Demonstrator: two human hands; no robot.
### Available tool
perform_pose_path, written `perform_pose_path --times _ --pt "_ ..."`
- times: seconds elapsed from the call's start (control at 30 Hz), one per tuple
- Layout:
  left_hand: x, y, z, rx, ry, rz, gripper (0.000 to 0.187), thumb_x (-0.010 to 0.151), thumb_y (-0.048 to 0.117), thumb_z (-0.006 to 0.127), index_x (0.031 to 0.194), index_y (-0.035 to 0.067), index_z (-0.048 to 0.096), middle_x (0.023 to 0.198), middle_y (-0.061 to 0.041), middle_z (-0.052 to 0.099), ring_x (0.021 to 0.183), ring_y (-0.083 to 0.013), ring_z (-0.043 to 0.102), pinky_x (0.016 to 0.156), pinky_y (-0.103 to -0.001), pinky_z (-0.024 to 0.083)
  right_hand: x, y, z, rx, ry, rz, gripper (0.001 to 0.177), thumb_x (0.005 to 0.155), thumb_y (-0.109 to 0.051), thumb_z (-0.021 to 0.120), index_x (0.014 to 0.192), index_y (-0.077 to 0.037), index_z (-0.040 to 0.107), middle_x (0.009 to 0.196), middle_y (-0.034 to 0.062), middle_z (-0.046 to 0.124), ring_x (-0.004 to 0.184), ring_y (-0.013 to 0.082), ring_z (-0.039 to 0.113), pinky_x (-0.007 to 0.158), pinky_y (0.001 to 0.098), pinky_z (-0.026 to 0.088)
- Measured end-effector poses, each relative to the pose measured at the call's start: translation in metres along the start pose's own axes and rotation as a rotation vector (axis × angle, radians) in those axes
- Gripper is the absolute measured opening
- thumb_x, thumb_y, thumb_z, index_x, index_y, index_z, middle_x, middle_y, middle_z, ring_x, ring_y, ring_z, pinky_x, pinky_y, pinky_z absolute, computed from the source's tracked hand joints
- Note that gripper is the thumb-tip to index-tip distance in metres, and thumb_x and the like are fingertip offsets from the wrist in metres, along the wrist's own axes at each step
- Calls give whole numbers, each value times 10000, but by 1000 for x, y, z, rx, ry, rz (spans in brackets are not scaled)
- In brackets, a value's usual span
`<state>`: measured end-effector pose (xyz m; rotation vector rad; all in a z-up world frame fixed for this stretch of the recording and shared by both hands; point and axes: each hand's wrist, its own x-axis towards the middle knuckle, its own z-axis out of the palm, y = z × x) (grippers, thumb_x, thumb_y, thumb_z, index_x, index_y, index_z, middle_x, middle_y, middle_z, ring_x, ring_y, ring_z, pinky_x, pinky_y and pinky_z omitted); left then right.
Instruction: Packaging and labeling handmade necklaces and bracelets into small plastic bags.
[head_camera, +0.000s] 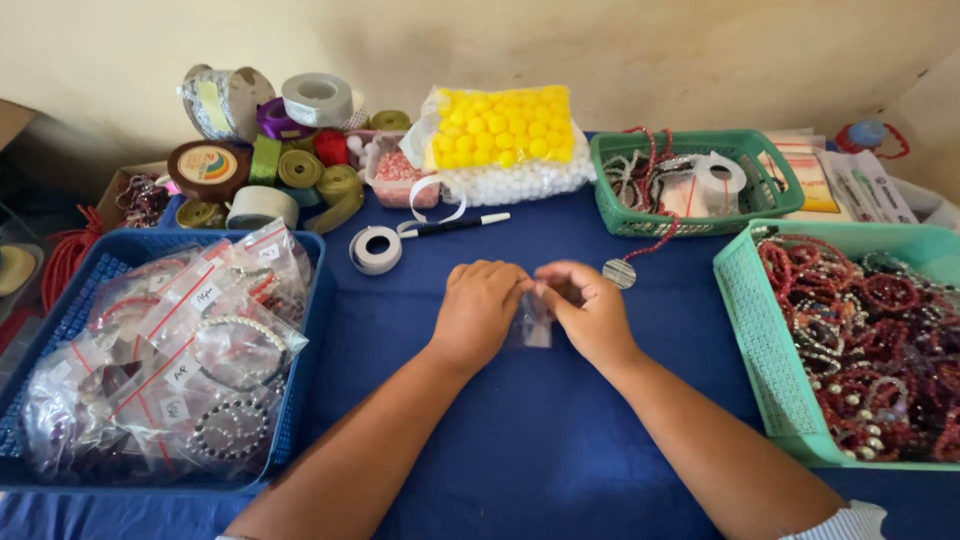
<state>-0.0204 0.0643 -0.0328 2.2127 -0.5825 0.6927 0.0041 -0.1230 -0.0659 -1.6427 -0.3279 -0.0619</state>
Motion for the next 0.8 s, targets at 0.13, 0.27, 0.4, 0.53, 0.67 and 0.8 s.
perform_pose_path --times 0.13,0.27,0.4,0.53,0.67,0.8 --pt "2 -3 0 45 -10 -73 143 972 231 639 906 117 693 854 -63 702 875 -304 657 811 -465 438 -6 -10 -3 47 16 14 116 924 -61 674 1029 -89 633 926 -11 704 777 33 678 596 197 551" --pt "4 -6 -1 80 57 -73 149 974 235 639 900 110 675 853 -54 697 858 -296 655 793 -466 428 -9 -18 -2 -205 -79 -174 60 952 -95 704 971 -46 733 1070 18 644 786 73 604 672 221 507" --pt "4 -11 3 98 78 -81 132 970 225 630 894 127 675 833 -45 688 852 -291 655 785 -467 423 -10 -41 5 -415 -178 -287 158 821 -145 817 955 -72 773 1049 35 619 911 125 581 718 280 466" --pt "-1 -12 3 118 89 -86 150 968 234 632 870 124 657 842 -51 690 858 -303 651 780 -478 416 -15 -37 3 -415 -202 -295 179 805 -153 822 961 -85 767 1039 42 615 947 157 595 763 290 474" --pt "5 -14 2 104 64 -149 158 980 233 613 878 123 661 842 -66 693 869 -311 660 778 -486 418 -11 -51 3 -421 -256 -474 239 778 -171 871 960 -80 745 1043 65 588 1001 205 603 875 313 492" --pt "3 -18 8 99 9 -179 176 979 241 606 866 119 664 835 -83 704 864 -331 666 778 -504 432 -13 -44 2 -441 -243 -508 257 761 -172 908 912 -77 723 1058 68 590 1009 205 622 865 314 518"
